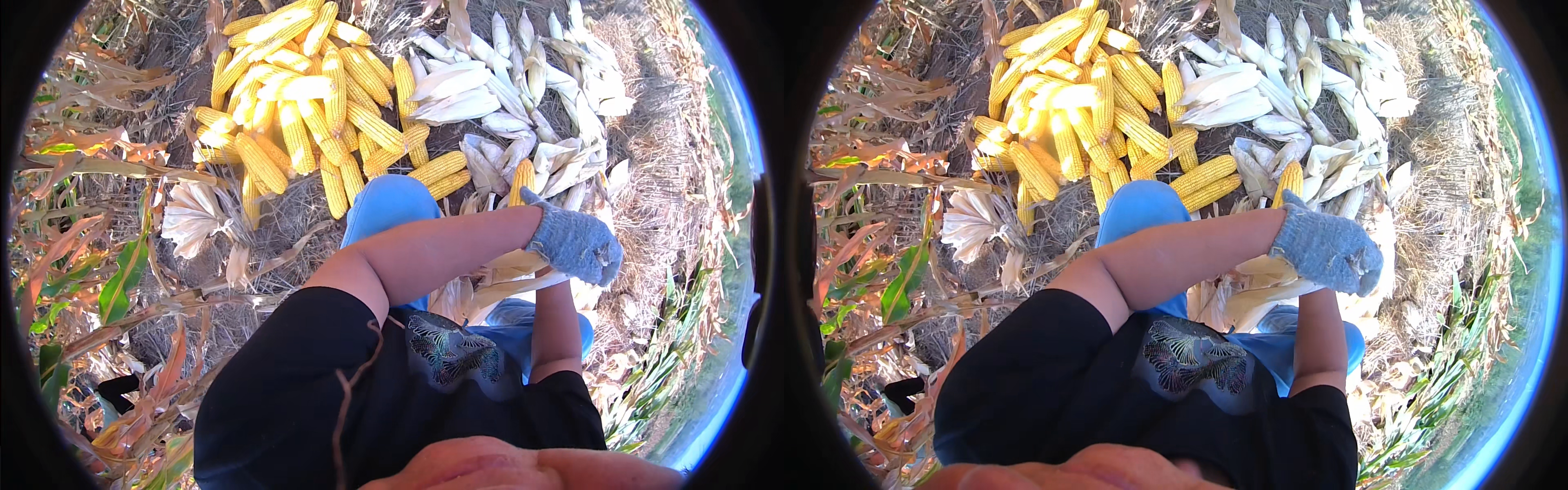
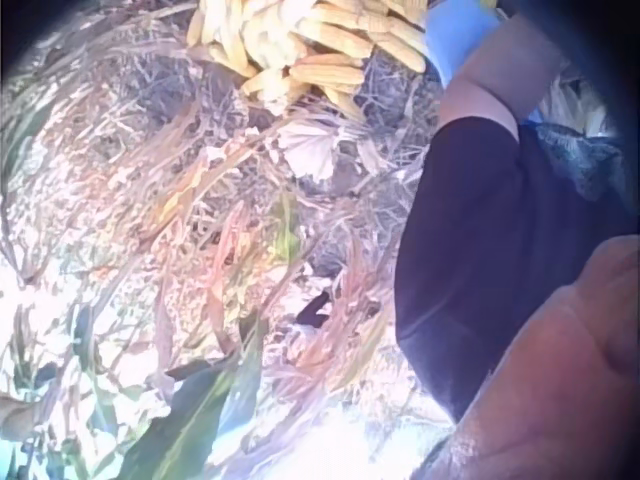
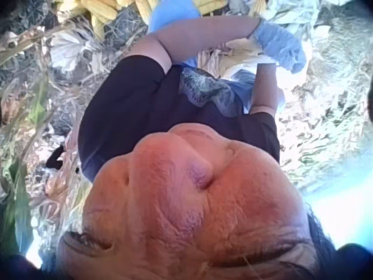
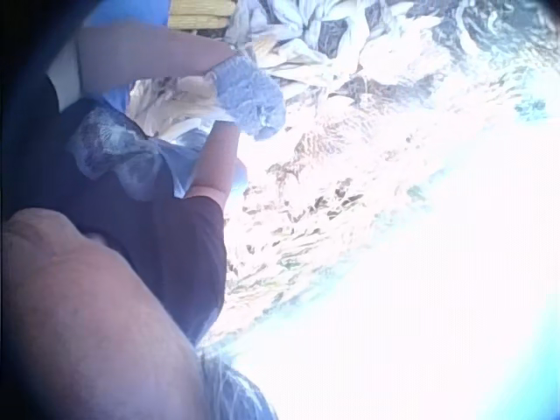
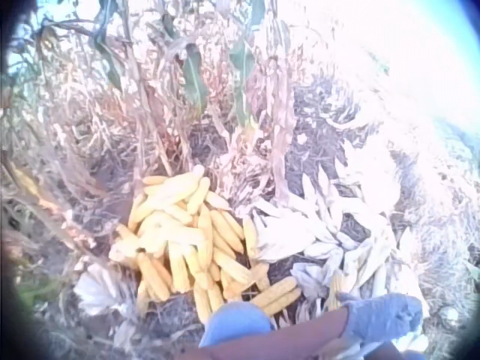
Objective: The person sits on the ground in a cornfield and repeatedly shucks corn cobs by hand, removing the husks and placing the cleaned cobs into a growing pile. The person handles each cob individually, peeling away the husks and discarding them to the side.
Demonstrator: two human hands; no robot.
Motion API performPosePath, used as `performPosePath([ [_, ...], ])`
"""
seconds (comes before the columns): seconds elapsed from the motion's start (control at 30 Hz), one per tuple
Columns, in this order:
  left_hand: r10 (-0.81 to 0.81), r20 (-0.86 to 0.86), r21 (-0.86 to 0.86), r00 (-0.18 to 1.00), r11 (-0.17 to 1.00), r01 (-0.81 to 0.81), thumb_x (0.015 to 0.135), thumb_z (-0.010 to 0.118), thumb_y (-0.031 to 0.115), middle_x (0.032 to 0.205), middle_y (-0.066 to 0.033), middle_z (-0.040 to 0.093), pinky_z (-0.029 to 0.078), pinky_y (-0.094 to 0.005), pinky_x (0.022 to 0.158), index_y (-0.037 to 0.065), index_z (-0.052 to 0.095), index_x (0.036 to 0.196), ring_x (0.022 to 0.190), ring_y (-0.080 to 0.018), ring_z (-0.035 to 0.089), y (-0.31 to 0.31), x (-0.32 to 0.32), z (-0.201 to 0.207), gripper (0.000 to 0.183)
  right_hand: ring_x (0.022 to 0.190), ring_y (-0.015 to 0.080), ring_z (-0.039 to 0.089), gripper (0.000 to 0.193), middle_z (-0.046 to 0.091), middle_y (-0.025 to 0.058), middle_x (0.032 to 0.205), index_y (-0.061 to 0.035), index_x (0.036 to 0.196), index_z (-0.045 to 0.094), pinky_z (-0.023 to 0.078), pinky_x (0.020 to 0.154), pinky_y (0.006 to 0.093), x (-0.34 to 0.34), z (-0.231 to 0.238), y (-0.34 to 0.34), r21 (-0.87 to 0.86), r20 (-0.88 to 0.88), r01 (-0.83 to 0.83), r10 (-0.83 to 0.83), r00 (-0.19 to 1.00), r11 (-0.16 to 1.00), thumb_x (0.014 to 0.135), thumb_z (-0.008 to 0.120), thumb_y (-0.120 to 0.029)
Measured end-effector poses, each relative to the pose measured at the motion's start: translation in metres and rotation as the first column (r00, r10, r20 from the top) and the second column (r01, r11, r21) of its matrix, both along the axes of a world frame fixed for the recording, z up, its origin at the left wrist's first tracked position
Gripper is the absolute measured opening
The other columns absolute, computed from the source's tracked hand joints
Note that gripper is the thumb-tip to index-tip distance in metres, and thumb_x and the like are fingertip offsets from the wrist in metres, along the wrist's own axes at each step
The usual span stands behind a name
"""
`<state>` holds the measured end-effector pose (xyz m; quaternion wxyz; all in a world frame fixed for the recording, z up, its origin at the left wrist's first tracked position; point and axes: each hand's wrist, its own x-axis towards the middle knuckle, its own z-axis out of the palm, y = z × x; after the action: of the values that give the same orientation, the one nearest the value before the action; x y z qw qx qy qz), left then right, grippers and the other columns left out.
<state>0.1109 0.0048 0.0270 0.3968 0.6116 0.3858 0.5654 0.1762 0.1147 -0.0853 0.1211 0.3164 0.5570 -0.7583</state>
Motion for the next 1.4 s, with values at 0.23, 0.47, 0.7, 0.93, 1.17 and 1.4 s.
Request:
performPosePath([
  [0.23,-0.046,0.255,-0.036,0.966,0.998,0.057,0.081,0.073,0.016,0.094,-0.007,0.071,0.051,-0.0326,0.078,0.004,0.07,0.097,0.084,-0.0158,0.064,-0.053,-0.039,0.018,0.021,0.127,0.0284,0.051,0.073,0.048,0.0195,0.14,-0.0018,0.15,0.025,0.049,0.097,0.0415,-0.122,0.02,-0.131,-0.178,-0.536,-0.277,0.143,0.832,0.944,0.095,0.061,-0.033],
  [0.47,0.143,0.452,0.159,0.881,0.958,-0.237,0.082,0.071,0.007,0.097,-0.0058,0.068,0.051,-0.0297,0.082,0.002,0.069,0.099,0.09,-0.0152,0.063,-0.08,-0.092,0.026,0.018,0.13,0.0291,0.048,0.073,0.044,0.0204,0.144,-0.0011,0.149,0.028,0.042,0.104,0.0412,-0.143,0.061,-0.092,-0.269,-0.591,-0.282,0.073,0.803,0.921,0.098,0.042,-0.051],
  [0.7,0.69,0.495,-0.095,0.528,0.647,-0.757,0.091,0.061,0.011,0.075,-0.0018,0.056,0.045,-0.0242,0.063,0.009,0.061,0.082,0.066,-0.0118,0.053,-0.046,-0.101,0.014,0.009,0.109,0.022,0.062,0.076,0.06,0.0162,0.124,0.0047,0.14,0.042,0.052,0.091,0.0318,-0.01,0.063,-0.035,0.136,-0.414,-0.24,0.275,0.868,0.961,0.089,0.062,-0.048],
  [0.93,0.853,-0.355,0.399,0.382,0.508,-0.764,0.088,0.069,0.011,0.088,0.001,0.061,0.046,-0.0241,0.079,0.005,0.066,0.098,0.085,-0.0087,0.056,-0.014,-0.098,-0.011,0.012,0.078,0.0159,0.066,0.04,0.067,0.0089,0.095,-0.0024,0.117,0.061,0.055,0.065,0.0272,0.097,0.005,0.066,0.127,-0.259,0.343,-0.303,0.917,0.931,0.088,0.071,-0.028],
  [1.17,0.716,0.18,-0.171,0.674,0.698,-0.696,0.092,0.065,0.01,0.102,-0.0013,0.067,0.049,-0.0232,0.08,0.004,0.065,0.109,0.091,-0.0107,0.062,0.014,-0.066,-0.005,0.018,0.134,0.023,0.033,0.091,0.032,0.0073,0.148,-0.0181,0.148,0.022,0.03,0.108,0.0392,0.252,-0.071,0.172,-0.22,-0.169,0.947,-0.947,-0.274,-0.235,0.081,0.05,-0.073],
  [1.4,0.529,0.498,-0.09,0.687,0.82,-0.566,0.092,0.064,0.008,0.1,-0.0058,0.068,0.052,-0.0255,0.079,0.002,0.065,0.107,0.09,-0.0143,0.064,0.041,-0.045,-0.019,0.016,0.099,0.0211,0.066,0.055,0.066,0.0114,0.112,-0.0055,0.135,0.047,0.053,0.081,0.0339,0.159,-0.16,0.062,0.166,0.063,0.604,-0.619,0.783,0.78,0.092,0.063,-0.035],
])
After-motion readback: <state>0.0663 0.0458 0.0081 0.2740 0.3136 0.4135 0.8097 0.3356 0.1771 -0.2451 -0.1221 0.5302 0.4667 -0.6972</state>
